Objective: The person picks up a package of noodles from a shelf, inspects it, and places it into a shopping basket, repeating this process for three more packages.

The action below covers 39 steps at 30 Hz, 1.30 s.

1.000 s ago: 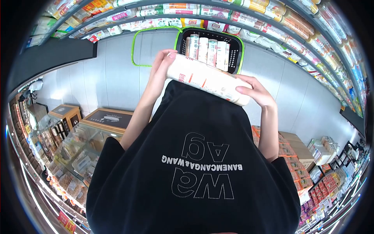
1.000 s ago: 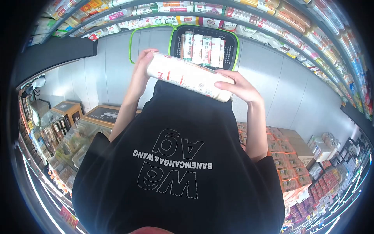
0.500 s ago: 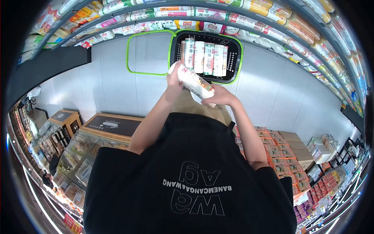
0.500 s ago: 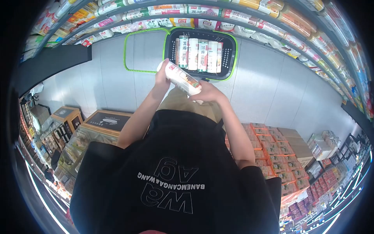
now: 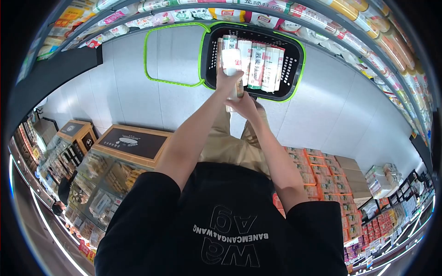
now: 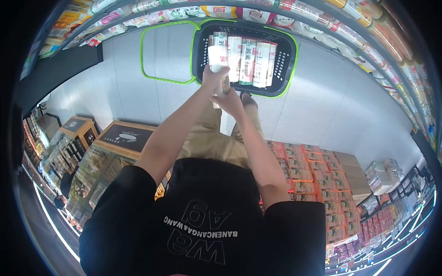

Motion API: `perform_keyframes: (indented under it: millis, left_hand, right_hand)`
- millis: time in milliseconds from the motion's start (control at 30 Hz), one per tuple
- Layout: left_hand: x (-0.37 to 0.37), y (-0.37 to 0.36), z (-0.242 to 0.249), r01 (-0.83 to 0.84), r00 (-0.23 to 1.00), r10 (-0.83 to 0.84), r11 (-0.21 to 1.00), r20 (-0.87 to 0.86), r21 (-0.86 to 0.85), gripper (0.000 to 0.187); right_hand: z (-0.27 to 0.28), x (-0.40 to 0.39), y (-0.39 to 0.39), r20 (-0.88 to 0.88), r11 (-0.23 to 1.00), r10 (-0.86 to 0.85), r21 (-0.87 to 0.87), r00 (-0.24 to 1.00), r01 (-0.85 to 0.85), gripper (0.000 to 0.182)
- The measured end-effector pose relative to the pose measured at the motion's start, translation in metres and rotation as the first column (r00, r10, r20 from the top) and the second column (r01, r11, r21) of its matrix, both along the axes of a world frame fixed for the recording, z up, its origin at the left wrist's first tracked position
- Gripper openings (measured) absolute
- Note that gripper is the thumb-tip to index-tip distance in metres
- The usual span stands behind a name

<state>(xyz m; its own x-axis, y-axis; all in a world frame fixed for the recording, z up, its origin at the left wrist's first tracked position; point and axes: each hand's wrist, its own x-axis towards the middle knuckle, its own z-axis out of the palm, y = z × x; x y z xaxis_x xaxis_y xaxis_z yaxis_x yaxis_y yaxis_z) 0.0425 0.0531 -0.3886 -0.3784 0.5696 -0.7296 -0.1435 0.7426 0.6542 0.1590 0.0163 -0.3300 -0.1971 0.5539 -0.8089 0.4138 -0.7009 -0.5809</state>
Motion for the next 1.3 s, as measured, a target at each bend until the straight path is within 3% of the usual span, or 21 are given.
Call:
perform_keyframes:
  millis: [67, 133, 167, 267, 333, 400, 433, 467, 500, 533, 567, 600, 633, 833, 900, 1000, 1100, 1267, 1300]
  left_hand:
    - [-0.005, 0.005, -0.046, 0.126, 0.988, -0.116, 0.987, -0.103, 0.096, 0.065]
    - [-0.004, 0.02, -0.05, 0.112, 0.992, -0.104, 0.986, -0.071, 0.122, 0.07]
    - [-0.003, 0.032, -0.042, 0.127, 0.989, -0.12, 0.988, -0.082, 0.084, 0.072]
    - [-0.005, 0.045, -0.07, 0.136, 0.988, -0.127, 0.986, -0.092, 0.095, 0.074]
    - [-0.007, 0.057, -0.075, 0.248, 0.955, -0.241, 0.969, -0.172, 0.021, 0.074]
    - [-0.003, 0.065, -0.071, 0.246, 0.958, -0.246, 0.969, -0.15, -0.015, 0.071]
    - [0.002, 0.068, -0.068, 0.262, 0.924, -0.277, 0.961, -0.265, -0.093, 0.072]
    - [0.005, 0.069, -0.068, 0.266, 0.873, -0.313, 0.948, -0.374, -0.173, 0.073]
    - [0.007, 0.064, -0.078, 0.265, 0.874, -0.314, 0.948, -0.371, -0.179, 0.073]
    - [0.009, 0.058, -0.087, 0.295, 0.816, -0.329, 0.944, -0.475, -0.148, 0.076]
    - [0.01, 0.051, -0.096, 0.327, 0.748, -0.334, 0.937, -0.573, -0.12, 0.079]
    - [0.011, 0.047, -0.1, 0.322, 0.749, -0.334, 0.938, -0.572, -0.126, 0.079]
    - [0.013, 0.042, -0.104, 0.337, 0.76, -0.337, 0.935, -0.556, -0.106, 0.084]
    - [0.015, 0.03, -0.115, 0.411, 0.716, -0.359, 0.91, -0.599, -0.055, 0.093]
    - [0.018, 0.032, -0.117, 0.382, 0.632, -0.351, 0.917, -0.691, -0.116, 0.096]
    - [0.019, 0.031, -0.122, 0.363, 0.703, -0.296, 0.931, -0.647, -0.032, 0.098]
    - [0.021, 0.028, -0.12, 0.333, 0.707, -0.286, 0.942, -0.647, -0.052, 0.099]
    - [0.021, 0.032, -0.115, 0.342, 0.765, -0.335, 0.935, -0.55, -0.095, 0.102]
    - [0.023, 0.032, -0.118, 0.323, 0.731, -0.284, 0.945, -0.621, -0.051, 0.099]
  right_hand:
    - [-0.05, -0.004, 0.009, 0.013, 0.998, 0.048, -0.04, 0.999, -0.047, 0.072]
    - [-0.085, -0.007, 0.013, -0.016, 0.993, 0.105, -0.052, 0.994, -0.106, 0.095]
    - [-0.077, -0.009, 0.027, 0.08, 0.989, 0.141, -0.045, 0.987, -0.137, 0.097]
    - [-0.082, -0.012, 0.046, 0.101, 0.991, 0.131, -0.002, 0.986, -0.132, 0.096]
    - [-0.092, -0.015, 0.052, 0.109, 0.993, 0.118, 0.007, 0.987, -0.12, 0.095]
    - [-0.109, -0.018, 0.054, 0.116, 0.994, 0.101, 0.018, 0.988, -0.104, 0.093]
    - [-0.117, -0.021, 0.053, 0.116, 0.994, 0.103, 0.01, 0.988, -0.105, 0.093]
    - [-0.127, -0.024, 0.05, 0.187, 0.989, 0.125, 0.06, 0.974, -0.138, 0.089]
    - [-0.141, -0.027, 0.044, 0.258, 0.979, 0.141, 0.108, 0.956, -0.173, 0.086]
    - [-0.157, -0.03, 0.041, 0.258, 0.979, 0.144, 0.102, 0.955, -0.176, 0.086]
    - [-0.182, -0.034, 0.034, 0.332, 0.924, 0.242, 0.208, 0.912, -0.321, 0.082]
    - [-0.19, -0.038, 0.032, 0.411, 0.836, 0.323, 0.298, 0.852, -0.461, 0.079]
    - [-0.196, -0.038, 0.028, 0.409, 0.835, 0.328, 0.295, 0.852, -0.464, 0.079]
    - [-0.166, -0.038, 0.035, 0.475, 0.821, 0.35, 0.259, 0.808, -0.508, 0.078]
    - [-0.168, -0.038, 0.039, 0.532, 0.806, 0.391, 0.196, 0.751, -0.558, 0.077]
    - [-0.172, -0.03, 0.039, 0.458, 0.856, 0.362, 0.182, 0.812, -0.484, 0.075]
    - [-0.171, -0.03, 0.038, 0.432, 0.874, 0.342, 0.18, 0.834, -0.452, 0.072]
    - [-0.176, -0.027, 0.037, 0.482, 0.816, 0.341, 0.275, 0.807, -0.509, 0.07]
    - [-0.173, -0.027, 0.037, 0.475, 0.82, 0.347, 0.265, 0.808, -0.508, 0.069]
